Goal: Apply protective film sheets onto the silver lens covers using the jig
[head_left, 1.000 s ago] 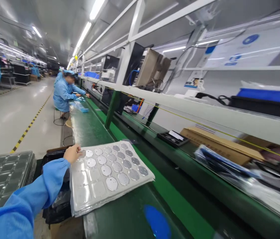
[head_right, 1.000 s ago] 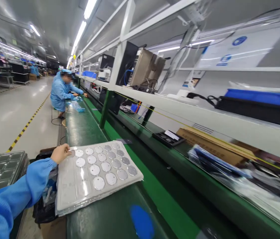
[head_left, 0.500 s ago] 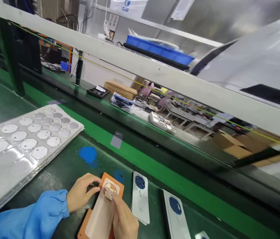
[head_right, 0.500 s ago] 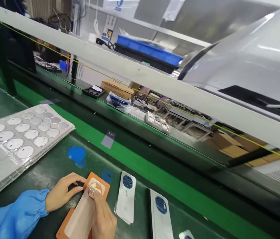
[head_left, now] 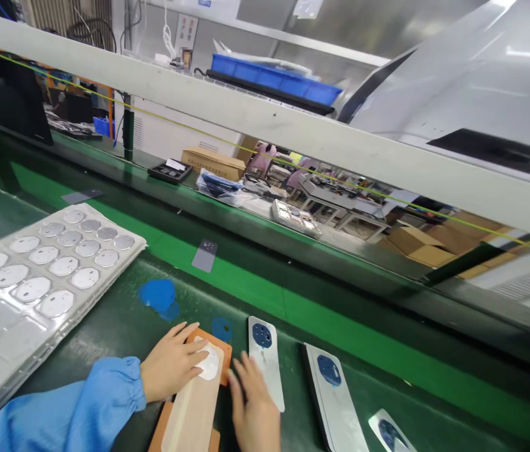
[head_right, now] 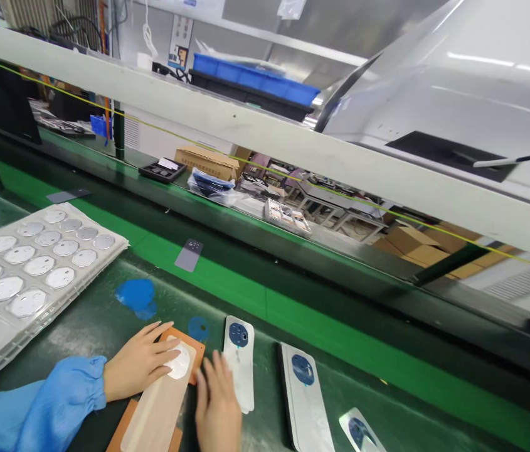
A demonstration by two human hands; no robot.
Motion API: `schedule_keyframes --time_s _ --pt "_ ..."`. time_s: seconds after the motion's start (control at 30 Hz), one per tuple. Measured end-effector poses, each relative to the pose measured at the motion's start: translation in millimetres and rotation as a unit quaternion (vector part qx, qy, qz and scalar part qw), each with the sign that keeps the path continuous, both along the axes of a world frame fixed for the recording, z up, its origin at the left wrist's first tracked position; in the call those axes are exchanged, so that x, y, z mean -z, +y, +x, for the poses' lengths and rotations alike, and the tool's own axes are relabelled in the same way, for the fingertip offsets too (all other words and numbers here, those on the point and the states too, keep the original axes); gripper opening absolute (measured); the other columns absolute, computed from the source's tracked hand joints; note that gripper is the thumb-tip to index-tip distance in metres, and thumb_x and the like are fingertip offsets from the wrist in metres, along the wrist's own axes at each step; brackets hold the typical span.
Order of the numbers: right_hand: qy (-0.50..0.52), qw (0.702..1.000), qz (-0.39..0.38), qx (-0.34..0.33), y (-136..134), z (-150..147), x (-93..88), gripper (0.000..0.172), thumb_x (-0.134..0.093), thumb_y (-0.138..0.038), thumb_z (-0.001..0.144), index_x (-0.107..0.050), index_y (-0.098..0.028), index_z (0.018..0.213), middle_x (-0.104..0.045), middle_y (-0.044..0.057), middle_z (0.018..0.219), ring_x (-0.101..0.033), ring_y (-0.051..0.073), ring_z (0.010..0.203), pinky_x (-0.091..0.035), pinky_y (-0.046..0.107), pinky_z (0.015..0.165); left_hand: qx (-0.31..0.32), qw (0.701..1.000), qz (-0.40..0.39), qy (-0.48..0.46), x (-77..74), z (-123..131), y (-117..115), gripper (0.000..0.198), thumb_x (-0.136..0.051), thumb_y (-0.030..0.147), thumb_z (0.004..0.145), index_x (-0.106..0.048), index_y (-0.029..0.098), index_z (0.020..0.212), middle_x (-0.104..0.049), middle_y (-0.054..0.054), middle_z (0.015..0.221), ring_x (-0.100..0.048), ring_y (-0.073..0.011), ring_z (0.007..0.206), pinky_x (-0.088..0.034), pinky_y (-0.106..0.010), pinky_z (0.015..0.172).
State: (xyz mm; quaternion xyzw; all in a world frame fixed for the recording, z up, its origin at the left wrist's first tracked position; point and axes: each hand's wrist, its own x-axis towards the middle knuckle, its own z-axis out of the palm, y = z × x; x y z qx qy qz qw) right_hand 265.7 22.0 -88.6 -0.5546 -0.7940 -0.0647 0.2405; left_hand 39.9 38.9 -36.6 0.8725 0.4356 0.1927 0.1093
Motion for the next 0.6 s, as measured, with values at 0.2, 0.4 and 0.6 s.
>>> schedule_keyframes --time_s 0.2,0.4,0.6 --pt "0.009 0.967 -0.08 0.241 21.3 28.2 8.6 0.086 -0.026 -0.07 0.09 -0.057 0.002 0.125 -0.059 0.034 0.119 -0.055 0.046 0.117 -0.049 0.058 0.086 0.038 0.999 0.006 0.034 -5.2 5.7 10.1 0.028 -0.068 0.032 0.087 -0.068 0.02 0.112 -0.068 -0.003 0.123 -0.048 -0.0341 0.13 -0.037 -0.05 0.11" --pt "0.034 0.952 -0.096 0.288 26.2 19.0 -1.6 0.056 -0.05 -0.046 0.089 -0.058 -0.001 0.122 -0.064 0.026 0.117 -0.059 0.038 0.115 -0.052 0.045 0.087 0.037 0.999 0.033 0.018 0.8 2.4 16.6 0.024 -0.071 0.023 0.082 -0.071 0.02 0.106 -0.069 -0.003 0.121 -0.052 -0.0333 0.126 -0.042 -0.05 0.106" --pt "0.06 0.955 -0.041 0.288 5.3 9.6 -17.0 0.061 -0.044 -0.055 0.091 -0.053 -0.008 0.129 -0.061 0.021 0.125 -0.066 0.034 0.104 -0.058 0.041 0.071 0.0 0.99 -0.015 -0.138 -0.1 2.3 15.8 0.026 -0.06 0.024 0.088 -0.069 0.026 0.112 -0.065 -0.004 0.126 -0.053 -0.0306 0.125 -0.045 -0.049 0.105"
